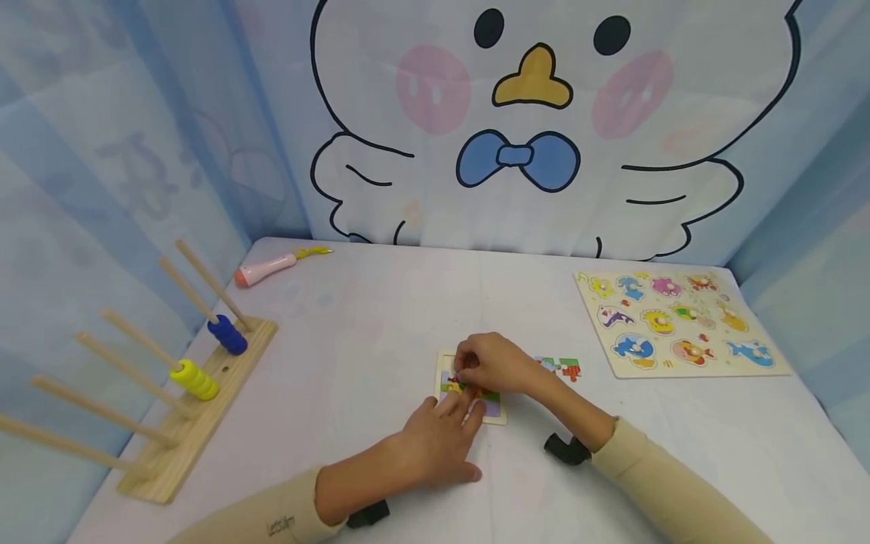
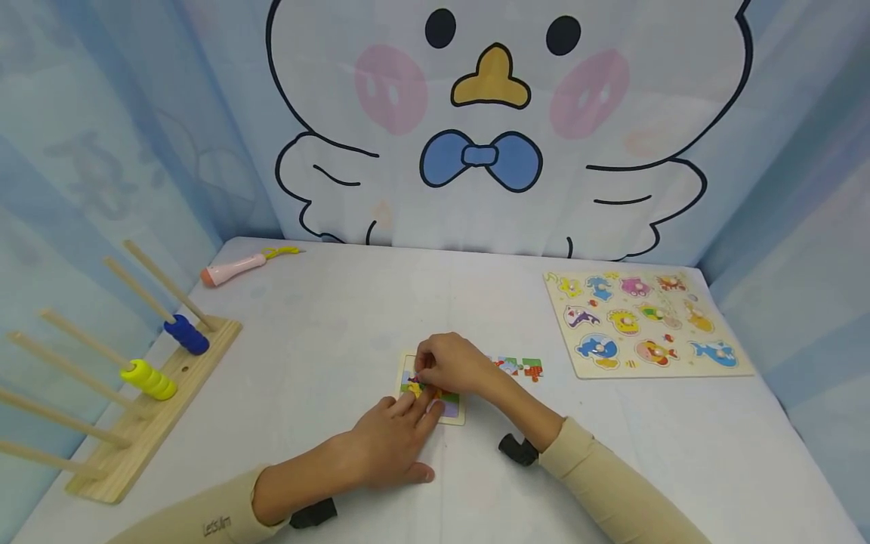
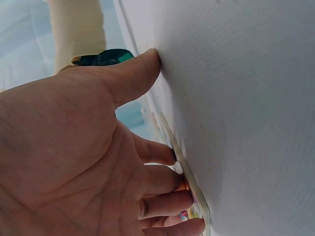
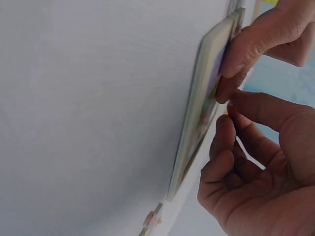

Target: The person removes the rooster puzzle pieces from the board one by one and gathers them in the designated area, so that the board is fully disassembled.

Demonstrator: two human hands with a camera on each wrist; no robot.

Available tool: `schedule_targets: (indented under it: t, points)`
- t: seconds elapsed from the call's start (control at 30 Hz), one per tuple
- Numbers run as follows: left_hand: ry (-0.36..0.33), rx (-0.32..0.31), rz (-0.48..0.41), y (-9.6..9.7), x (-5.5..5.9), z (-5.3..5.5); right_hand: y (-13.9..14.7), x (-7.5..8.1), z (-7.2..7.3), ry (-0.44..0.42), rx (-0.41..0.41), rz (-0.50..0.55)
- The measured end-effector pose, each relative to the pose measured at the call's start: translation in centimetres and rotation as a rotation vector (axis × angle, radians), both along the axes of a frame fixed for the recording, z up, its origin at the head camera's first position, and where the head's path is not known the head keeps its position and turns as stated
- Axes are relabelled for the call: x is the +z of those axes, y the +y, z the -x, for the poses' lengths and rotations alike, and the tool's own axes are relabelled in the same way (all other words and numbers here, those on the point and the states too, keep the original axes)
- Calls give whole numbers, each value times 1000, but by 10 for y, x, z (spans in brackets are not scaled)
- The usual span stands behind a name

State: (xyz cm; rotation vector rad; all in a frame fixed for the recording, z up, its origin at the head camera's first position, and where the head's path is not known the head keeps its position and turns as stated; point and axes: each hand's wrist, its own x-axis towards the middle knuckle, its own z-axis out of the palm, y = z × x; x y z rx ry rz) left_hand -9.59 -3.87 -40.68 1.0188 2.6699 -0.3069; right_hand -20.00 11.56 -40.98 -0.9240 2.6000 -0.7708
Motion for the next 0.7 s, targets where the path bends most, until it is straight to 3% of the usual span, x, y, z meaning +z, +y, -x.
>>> schedule_targets:
  t: [0.4, 0.7]
  points:
    - [15, -7, 10, 0, 1, -1, 2, 2, -3, -159, -79, 76]
    - [21, -8, 3, 1, 0, -2, 5, 2, -5, -161, -79, 139]
